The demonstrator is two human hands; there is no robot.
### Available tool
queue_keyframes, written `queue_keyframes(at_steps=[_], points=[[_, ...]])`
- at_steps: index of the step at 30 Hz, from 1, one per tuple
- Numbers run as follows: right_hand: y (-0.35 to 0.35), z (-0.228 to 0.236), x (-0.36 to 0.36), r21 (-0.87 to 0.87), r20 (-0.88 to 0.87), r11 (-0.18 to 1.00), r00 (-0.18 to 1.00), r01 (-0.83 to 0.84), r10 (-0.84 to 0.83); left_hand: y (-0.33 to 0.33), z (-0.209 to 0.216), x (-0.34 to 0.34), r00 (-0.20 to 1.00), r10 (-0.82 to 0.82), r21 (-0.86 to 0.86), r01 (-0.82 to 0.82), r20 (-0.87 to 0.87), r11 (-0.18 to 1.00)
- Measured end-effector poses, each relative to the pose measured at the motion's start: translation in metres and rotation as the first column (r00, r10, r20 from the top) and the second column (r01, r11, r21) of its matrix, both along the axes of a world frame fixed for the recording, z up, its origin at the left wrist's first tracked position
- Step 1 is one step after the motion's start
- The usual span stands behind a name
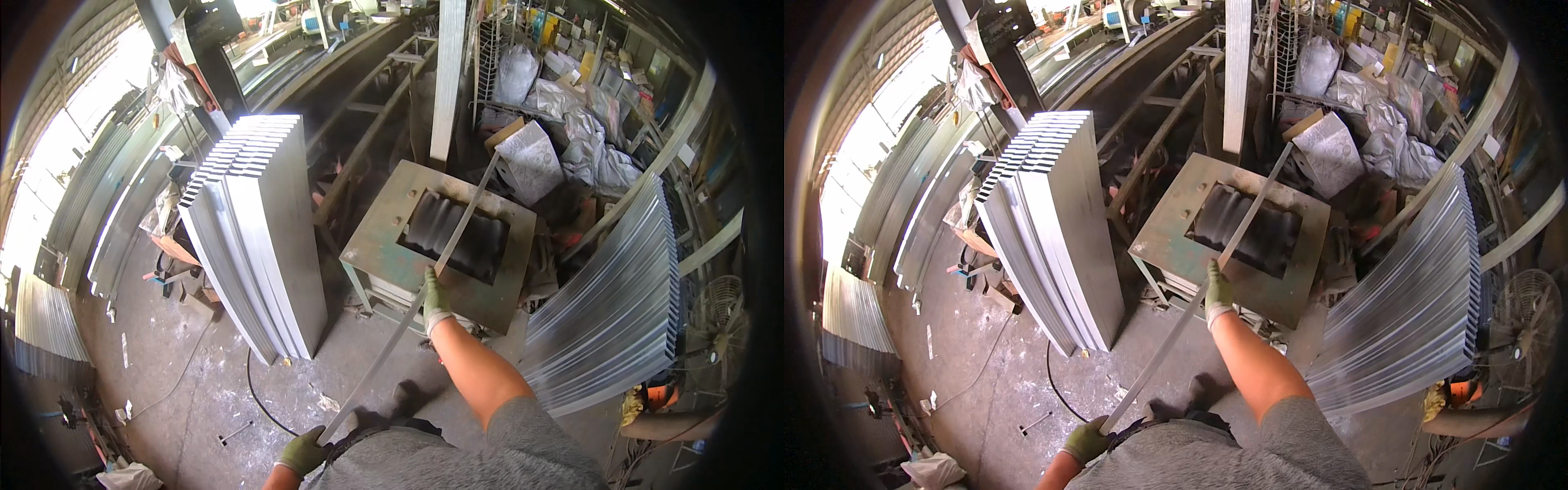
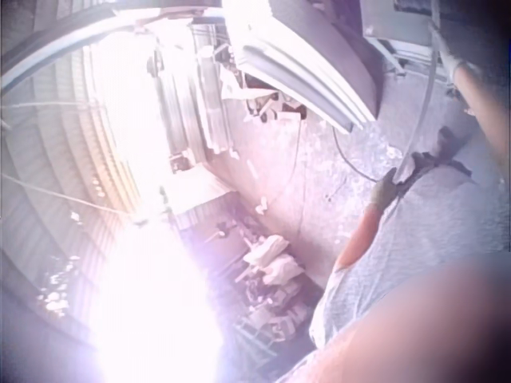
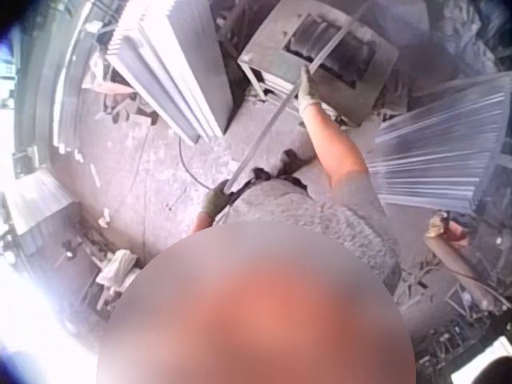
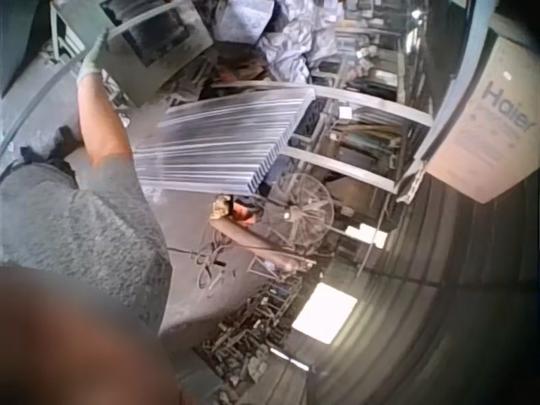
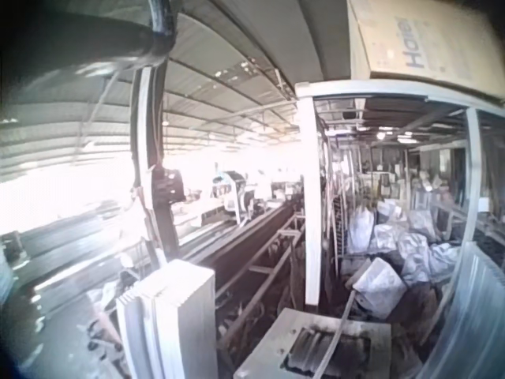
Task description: The person feeds long, flat metal sheets into a roller machine, one at a time, and stacks the processed sheets upright. The person repeats this cycle throughout the clip, handling each sheet with gloved hands.
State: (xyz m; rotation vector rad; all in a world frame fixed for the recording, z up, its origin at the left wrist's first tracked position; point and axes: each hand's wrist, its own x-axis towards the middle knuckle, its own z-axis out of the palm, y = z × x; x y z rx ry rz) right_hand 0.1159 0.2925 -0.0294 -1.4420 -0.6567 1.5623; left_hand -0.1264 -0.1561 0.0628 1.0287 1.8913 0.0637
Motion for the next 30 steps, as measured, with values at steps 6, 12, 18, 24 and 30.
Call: queue_keyframes(at_steps=[6,12,18,24,30], points=[[0.035,-0.036,-0.002,0.043,0.308,0.999,0.951,-0.003,-0.011,0.022,0.022,0.013,0.996,0.089,0.013,-0.089,-0.004,0.996],[0.063,-0.027,0.008,-0.002,0.427,0.999,0.903,-0.039,0.036,0.043,0.016,0.04,0.985,-0.061,0.025,0.066,-0.162,0.997],[0.015,0.004,0.003,0.011,0.588,0.995,0.806,-0.099,0.074,0.002,0.016,0.035,0.985,-0.058,0.027,0.063,-0.161,0.998],[-0.05,0.013,-0.009,0.014,0.557,0.993,0.825,-0.117,0.09,-0.062,0.007,0.024,0.986,-0.066,-0.002,0.067,-0.151,0.998],[-0.123,0.018,-0.021,-0.034,0.569,0.98,0.802,-0.196,0.18,-0.136,-0.001,0.011,0.992,-0.033,0.025,0.036,-0.126,0.999]])
